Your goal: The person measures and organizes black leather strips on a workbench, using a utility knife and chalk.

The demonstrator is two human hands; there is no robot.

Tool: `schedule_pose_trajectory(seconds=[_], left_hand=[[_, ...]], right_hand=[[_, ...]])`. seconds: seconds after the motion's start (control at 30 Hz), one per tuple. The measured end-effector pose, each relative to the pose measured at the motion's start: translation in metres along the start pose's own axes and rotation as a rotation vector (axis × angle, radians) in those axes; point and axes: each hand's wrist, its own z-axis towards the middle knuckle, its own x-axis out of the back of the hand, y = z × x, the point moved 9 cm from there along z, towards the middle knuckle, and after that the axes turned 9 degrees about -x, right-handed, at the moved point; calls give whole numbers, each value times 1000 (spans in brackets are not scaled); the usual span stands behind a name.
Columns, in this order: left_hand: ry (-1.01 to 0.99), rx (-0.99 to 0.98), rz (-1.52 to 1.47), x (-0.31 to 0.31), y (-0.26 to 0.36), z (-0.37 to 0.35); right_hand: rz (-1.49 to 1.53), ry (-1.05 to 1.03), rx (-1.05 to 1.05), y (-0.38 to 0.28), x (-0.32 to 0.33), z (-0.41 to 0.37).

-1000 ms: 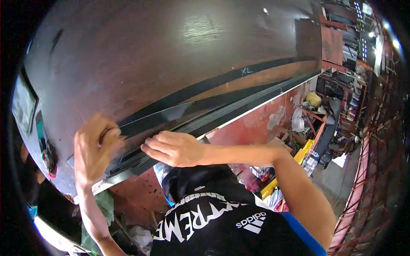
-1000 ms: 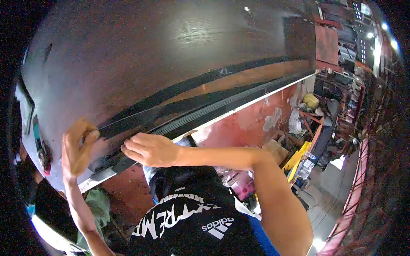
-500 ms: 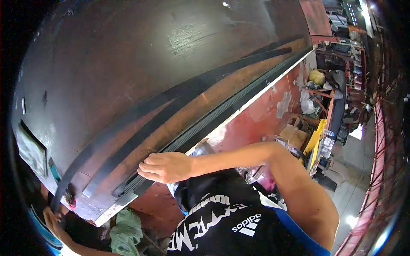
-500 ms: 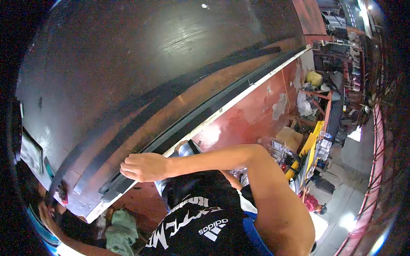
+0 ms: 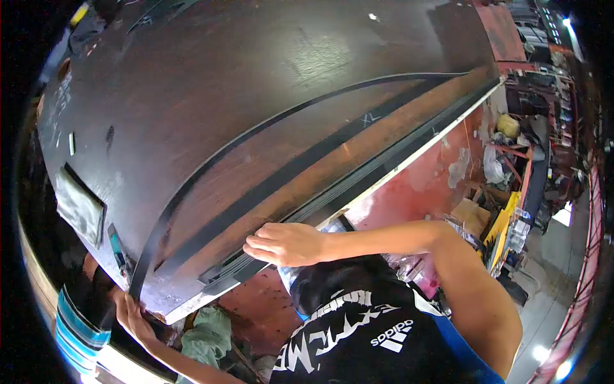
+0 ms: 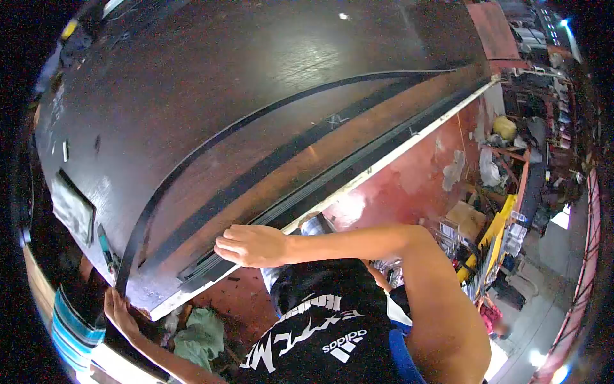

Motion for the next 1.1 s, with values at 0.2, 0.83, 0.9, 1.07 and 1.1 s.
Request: schedule_pose_trajectory(seconds=[0.2, 0.83, 0.9, 1.07, 1.1], left_hand=[[68, -16, 24, -82, 76, 24], [-649, -696, 660, -259, 145, -108], [-632, -740, 688, -272, 140, -115], [-547, -824, 688, -284, 151, -114], [-547, -838, 669, -288, 153, -114]], right_hand=[[-19, 19, -5, 0, 6, 2], [-3, -130, -118, 5, 1, 4], [-5, -126, -148, 12, 13, -2], [-109, -93, -357, 77, 78, -52], [-172, -139, -439, 96, 91, -69]])
